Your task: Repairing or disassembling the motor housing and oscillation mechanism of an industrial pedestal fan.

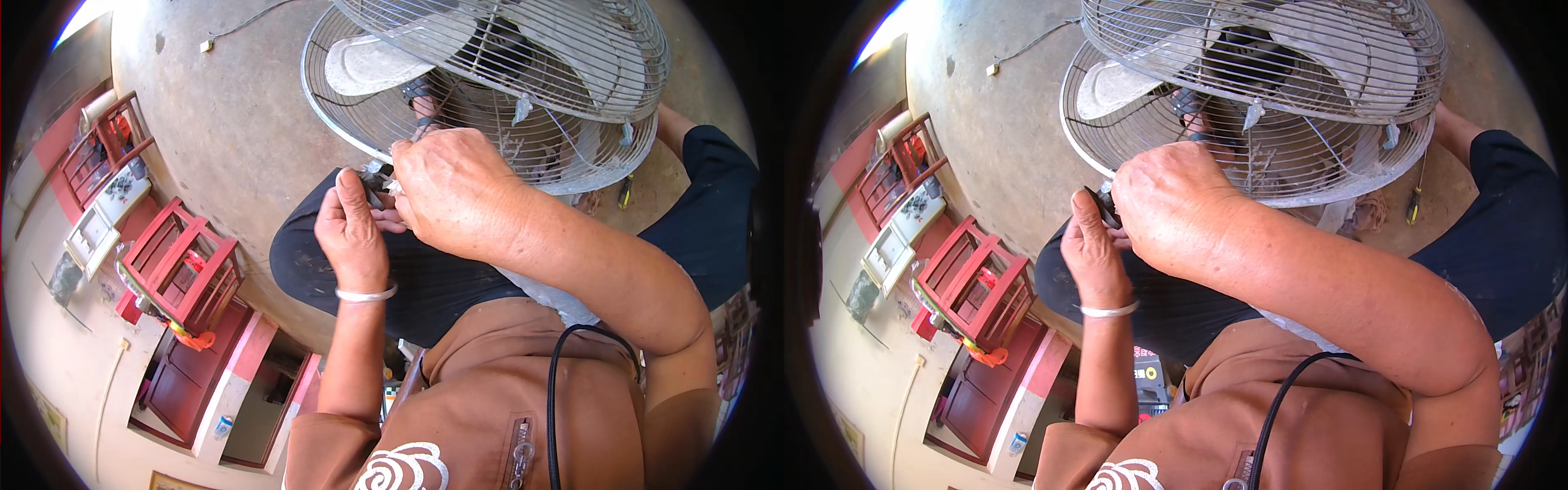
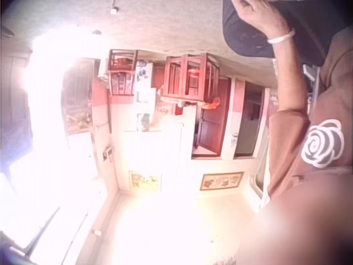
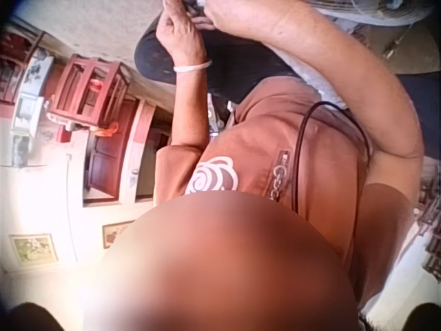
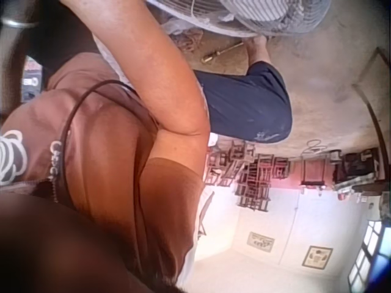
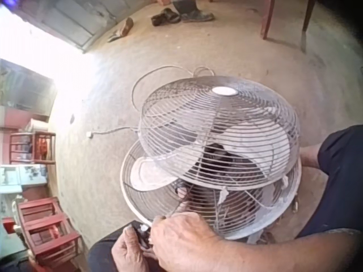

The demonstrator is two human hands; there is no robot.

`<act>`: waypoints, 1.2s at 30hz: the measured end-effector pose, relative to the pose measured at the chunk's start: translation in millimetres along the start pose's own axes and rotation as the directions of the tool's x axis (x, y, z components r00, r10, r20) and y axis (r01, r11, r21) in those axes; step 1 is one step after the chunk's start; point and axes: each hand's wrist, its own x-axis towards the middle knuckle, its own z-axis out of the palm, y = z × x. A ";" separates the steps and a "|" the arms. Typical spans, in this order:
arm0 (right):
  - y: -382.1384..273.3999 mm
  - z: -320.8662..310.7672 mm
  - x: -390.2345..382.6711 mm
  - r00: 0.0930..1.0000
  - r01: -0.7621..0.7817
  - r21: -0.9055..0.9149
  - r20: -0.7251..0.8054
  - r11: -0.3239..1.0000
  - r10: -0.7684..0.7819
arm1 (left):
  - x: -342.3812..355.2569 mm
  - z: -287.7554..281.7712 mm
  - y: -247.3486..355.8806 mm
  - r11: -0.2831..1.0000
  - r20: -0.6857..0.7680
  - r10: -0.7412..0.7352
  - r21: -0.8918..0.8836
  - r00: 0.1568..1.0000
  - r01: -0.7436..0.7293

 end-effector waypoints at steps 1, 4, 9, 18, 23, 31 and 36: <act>-1.0 -0.2 -0.3 1.000 0.004 0.001 0.000 1.000 -0.004 | -1.1 3.1 -5.8 0.999 -0.025 0.054 0.005 0.998 -0.054; -1.5 -0.2 -0.5 0.999 0.012 0.018 -0.041 1.000 -0.011 | 2.4 13.8 -19.8 0.989 -0.098 0.147 -0.017 0.984 -0.149; 2.2 5.0 0.1 0.997 0.011 0.064 -0.076 0.998 -0.007 | 5.9 16.4 -14.2 0.988 -0.156 0.151 0.047 0.976 -0.145; 0.0 4.9 0.9 0.999 -0.005 0.023 -0.039 1.000 0.006 | 13.3 19.1 -8.7 0.987 -0.195 0.064 0.159 0.979 -0.033; 2.3 4.4 -0.5 0.999 -0.002 0.000 -0.050 1.000 0.002 | 20.8 20.4 -22.5 0.965 -0.242 0.236 0.169 0.941 -0.199; 0.3 0.6 -1.6 0.998 -0.005 -0.011 -0.056 1.000 0.004 | 4.2 9.9 -20.2 0.925 -0.193 0.378 0.109 0.905 -0.363; -1.6 -3.2 -0.8 1.000 -0.028 -0.024 0.010 0.999 0.028 | -7.8 -12.4 -12.4 0.822 0.102 0.520 0.210 0.848 -0.529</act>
